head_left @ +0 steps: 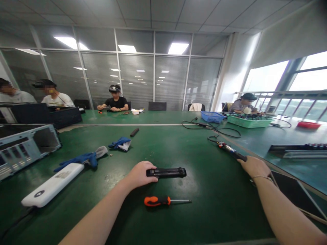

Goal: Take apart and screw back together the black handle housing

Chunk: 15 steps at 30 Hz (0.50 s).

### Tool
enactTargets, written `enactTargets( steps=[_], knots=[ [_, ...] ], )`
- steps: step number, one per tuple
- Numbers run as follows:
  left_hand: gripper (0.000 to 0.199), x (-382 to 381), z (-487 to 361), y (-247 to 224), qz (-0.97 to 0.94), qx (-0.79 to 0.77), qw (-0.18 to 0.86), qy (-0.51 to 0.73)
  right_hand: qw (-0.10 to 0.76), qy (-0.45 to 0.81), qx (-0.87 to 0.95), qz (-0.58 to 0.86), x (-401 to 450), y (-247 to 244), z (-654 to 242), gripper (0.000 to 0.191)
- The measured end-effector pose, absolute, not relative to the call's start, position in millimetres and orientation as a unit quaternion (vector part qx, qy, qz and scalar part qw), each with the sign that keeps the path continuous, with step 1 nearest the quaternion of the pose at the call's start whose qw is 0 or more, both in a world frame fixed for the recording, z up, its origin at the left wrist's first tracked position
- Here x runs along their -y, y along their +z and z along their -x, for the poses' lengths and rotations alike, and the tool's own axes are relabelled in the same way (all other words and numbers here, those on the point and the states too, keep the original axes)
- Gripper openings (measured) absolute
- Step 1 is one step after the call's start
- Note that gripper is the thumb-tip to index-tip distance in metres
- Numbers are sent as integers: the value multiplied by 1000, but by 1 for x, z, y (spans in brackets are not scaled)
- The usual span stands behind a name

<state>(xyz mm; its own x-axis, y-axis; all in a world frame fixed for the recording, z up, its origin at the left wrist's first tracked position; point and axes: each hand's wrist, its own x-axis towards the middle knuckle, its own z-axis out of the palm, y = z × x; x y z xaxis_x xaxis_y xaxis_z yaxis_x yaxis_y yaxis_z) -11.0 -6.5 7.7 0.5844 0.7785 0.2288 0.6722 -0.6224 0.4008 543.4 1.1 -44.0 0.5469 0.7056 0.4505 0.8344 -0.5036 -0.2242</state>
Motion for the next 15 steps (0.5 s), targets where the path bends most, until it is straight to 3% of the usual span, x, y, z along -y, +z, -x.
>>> enactTargets(
  steps=[5, 15],
  knots=[
    [50, 7, 8, 4, -886, -391, 154, 197, 184, -101, 564, 799, -19, -42, -492, 39],
    [48, 15, 7, 12, -910, -356, 104, 184, 229, -1, 820, 525, -23, -23, -328, 40]
  ],
)
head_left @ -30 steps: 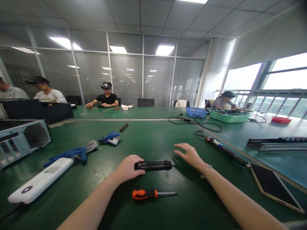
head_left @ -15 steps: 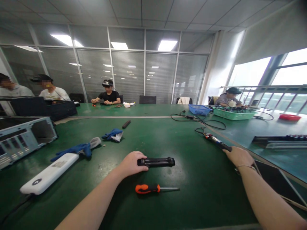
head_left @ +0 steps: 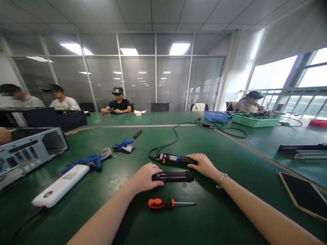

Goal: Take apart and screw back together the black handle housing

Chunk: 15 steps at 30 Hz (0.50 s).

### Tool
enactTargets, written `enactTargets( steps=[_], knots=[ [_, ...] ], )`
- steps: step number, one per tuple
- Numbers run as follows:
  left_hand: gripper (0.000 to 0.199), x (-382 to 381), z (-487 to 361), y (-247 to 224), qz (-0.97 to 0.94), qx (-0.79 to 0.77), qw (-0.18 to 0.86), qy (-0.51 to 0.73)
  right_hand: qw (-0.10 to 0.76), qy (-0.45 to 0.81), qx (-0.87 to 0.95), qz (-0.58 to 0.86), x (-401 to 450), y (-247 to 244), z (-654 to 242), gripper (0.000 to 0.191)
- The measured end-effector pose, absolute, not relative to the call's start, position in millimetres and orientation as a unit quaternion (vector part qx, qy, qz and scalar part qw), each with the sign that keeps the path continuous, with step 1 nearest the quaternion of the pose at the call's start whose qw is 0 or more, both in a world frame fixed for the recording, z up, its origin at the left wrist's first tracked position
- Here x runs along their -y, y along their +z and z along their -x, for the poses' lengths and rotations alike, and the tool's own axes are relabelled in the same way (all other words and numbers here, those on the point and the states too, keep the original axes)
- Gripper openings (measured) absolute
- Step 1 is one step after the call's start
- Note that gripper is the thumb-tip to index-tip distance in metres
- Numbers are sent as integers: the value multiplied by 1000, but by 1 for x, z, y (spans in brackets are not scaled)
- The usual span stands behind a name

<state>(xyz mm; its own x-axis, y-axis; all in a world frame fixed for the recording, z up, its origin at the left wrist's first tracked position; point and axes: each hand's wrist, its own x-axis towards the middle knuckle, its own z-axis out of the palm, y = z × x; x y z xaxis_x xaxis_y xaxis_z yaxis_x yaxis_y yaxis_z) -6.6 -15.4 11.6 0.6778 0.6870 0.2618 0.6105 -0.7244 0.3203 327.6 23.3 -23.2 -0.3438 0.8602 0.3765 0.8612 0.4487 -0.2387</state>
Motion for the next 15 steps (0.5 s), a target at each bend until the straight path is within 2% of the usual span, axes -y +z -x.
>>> enactTargets(
  steps=[7, 15],
  knots=[
    [49, 22, 6, 17, -930, -297, 34, 215, 259, 66, 864, 426, -13, -9, -286, 35],
    [44, 16, 7, 15, -912, -291, -46, 285, 299, 100, 844, 433, 4, -5, -286, 40]
  ],
)
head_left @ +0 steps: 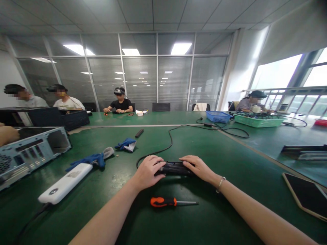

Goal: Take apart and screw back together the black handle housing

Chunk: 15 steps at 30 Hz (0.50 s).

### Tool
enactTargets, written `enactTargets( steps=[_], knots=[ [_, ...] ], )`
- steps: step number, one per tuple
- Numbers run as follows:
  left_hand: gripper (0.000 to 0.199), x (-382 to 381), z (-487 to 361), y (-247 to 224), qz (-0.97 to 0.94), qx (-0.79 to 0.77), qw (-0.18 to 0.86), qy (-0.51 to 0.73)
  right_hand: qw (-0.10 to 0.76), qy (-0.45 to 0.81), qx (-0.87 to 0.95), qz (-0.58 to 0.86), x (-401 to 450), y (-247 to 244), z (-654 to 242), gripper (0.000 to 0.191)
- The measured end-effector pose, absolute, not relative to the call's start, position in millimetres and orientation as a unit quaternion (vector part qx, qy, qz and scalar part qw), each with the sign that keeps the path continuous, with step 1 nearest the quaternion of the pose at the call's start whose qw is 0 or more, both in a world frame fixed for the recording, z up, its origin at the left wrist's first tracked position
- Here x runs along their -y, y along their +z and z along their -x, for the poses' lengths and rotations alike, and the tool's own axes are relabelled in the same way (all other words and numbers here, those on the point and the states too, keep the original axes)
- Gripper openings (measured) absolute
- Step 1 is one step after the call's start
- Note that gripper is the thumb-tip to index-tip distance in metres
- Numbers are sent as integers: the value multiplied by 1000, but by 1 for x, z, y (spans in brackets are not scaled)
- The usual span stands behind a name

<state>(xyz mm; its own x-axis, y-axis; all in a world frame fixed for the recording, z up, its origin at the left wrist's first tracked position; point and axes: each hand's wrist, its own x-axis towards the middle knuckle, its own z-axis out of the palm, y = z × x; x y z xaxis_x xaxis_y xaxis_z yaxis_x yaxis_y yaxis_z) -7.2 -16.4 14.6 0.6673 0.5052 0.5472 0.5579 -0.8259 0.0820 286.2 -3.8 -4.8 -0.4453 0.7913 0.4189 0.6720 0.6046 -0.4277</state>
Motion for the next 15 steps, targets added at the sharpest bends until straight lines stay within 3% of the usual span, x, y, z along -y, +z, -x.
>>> enactTargets(
  steps=[6, 15],
  knots=[
    [45, 5, 6, 2, 879, 360, 0, -312, 305, 131, 847, 416, 8, -5, -290, 54],
    [48, -9, 18, -3, 868, 358, -149, -310, 305, 114, 855, 403, 5, -12, -289, 40]
  ],
)
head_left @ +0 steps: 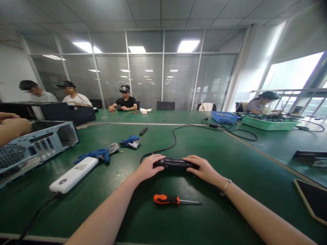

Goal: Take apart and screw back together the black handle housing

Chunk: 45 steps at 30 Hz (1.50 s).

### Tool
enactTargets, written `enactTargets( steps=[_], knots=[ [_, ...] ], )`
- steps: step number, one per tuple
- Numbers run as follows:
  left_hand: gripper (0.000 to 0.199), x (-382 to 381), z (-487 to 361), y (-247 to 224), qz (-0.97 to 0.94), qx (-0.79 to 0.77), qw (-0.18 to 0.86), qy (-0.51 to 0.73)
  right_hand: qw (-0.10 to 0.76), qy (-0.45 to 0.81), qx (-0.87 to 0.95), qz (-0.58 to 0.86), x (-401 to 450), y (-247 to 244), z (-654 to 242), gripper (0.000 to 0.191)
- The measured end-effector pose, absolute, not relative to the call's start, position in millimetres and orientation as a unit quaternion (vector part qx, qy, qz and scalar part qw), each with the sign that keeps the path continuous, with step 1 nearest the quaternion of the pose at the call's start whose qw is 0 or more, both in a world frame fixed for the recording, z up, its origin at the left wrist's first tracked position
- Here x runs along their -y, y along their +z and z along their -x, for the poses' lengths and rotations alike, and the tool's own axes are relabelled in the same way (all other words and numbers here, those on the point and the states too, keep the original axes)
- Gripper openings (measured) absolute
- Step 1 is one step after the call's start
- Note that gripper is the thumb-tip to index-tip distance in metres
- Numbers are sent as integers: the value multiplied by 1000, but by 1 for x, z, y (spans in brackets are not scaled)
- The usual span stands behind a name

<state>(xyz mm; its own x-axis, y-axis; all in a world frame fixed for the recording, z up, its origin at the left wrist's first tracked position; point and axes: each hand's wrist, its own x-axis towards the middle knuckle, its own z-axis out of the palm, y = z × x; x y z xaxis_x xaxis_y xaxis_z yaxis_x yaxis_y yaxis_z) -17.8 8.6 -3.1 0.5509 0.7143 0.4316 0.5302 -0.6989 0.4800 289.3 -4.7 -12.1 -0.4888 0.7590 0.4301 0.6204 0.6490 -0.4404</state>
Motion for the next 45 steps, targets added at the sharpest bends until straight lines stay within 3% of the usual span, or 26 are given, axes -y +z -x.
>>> enactTargets(
  steps=[9, 18, 30, 45],
  knots=[
    [52, -19, 34, -1, -834, -381, 265, 298, 313, 63, 853, 412, 4, -22, -286, 42],
    [52, -18, 34, 2, -839, -410, 224, 279, 311, 93, 849, 418, -1, -19, -288, 37],
    [50, -17, 38, 4, -826, -373, 318, 279, 278, 135, 859, 408, -6, -9, -287, 35],
    [50, -24, 40, 1, -792, -370, 385, 296, 345, 97, 845, 397, -5, -19, -292, 33]
  ],
)
